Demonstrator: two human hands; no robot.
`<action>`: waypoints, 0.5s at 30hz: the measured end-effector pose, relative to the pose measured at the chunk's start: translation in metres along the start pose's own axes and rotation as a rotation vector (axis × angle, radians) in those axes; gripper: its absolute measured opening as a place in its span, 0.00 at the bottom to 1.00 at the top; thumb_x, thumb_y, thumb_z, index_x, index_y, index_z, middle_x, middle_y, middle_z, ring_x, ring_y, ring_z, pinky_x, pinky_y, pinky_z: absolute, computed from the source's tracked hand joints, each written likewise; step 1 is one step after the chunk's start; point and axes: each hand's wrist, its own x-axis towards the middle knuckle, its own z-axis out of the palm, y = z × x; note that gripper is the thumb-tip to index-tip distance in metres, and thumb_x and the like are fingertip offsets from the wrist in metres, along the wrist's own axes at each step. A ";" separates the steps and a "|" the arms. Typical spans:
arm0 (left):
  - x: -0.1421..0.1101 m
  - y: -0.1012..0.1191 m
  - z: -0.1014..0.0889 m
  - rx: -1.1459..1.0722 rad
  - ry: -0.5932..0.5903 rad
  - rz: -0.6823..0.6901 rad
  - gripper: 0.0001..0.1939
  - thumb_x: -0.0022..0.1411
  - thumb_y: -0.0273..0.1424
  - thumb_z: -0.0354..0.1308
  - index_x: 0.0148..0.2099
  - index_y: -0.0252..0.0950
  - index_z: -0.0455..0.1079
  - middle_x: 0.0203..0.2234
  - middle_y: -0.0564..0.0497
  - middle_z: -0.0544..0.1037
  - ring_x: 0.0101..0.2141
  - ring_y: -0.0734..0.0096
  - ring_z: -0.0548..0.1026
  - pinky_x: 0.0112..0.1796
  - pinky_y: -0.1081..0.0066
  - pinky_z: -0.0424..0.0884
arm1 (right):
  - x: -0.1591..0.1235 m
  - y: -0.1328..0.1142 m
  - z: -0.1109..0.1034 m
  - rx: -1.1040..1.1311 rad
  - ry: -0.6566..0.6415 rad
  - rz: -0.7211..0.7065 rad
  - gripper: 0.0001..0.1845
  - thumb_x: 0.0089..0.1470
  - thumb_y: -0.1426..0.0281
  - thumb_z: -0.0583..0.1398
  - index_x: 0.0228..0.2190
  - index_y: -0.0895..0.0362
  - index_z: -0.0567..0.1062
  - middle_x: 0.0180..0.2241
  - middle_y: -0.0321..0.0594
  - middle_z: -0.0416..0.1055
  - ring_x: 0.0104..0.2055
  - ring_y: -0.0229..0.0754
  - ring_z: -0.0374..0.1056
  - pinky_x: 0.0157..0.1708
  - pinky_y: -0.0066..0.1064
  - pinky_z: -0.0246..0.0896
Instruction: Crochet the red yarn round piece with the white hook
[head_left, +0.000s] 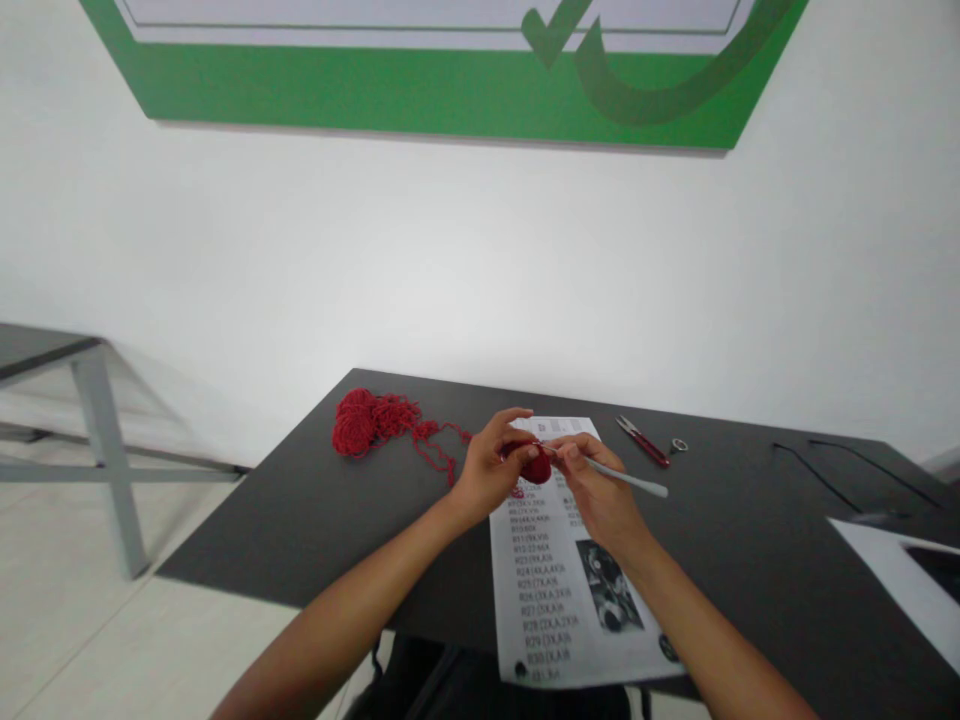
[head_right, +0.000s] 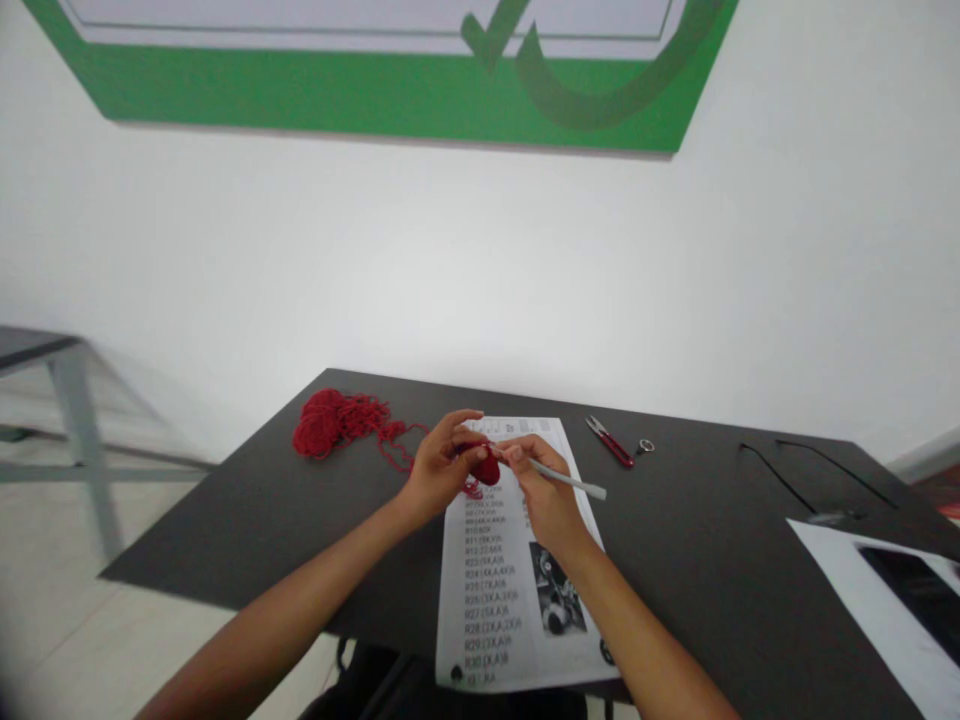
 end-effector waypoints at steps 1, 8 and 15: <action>-0.002 0.001 0.001 0.026 -0.004 0.024 0.21 0.57 0.28 0.65 0.54 0.37 0.71 0.31 0.51 0.83 0.34 0.68 0.80 0.38 0.69 0.74 | -0.001 0.001 -0.001 -0.043 -0.003 -0.007 0.18 0.57 0.52 0.65 0.34 0.55 0.77 0.35 0.41 0.79 0.38 0.44 0.75 0.40 0.37 0.74; -0.010 0.006 0.005 0.132 0.013 0.070 0.20 0.61 0.29 0.62 0.56 0.39 0.71 0.36 0.50 0.84 0.37 0.67 0.81 0.39 0.68 0.75 | -0.004 -0.001 -0.003 -0.280 0.015 -0.138 0.17 0.60 0.53 0.62 0.34 0.55 0.78 0.40 0.42 0.77 0.40 0.43 0.73 0.40 0.35 0.71; -0.005 -0.005 0.012 -0.329 -0.006 -0.140 0.28 0.54 0.35 0.71 0.55 0.37 0.67 0.32 0.53 0.78 0.33 0.72 0.77 0.37 0.72 0.73 | -0.003 -0.006 0.001 -0.356 0.055 -0.237 0.10 0.57 0.59 0.66 0.30 0.53 0.79 0.39 0.40 0.77 0.42 0.43 0.73 0.43 0.34 0.69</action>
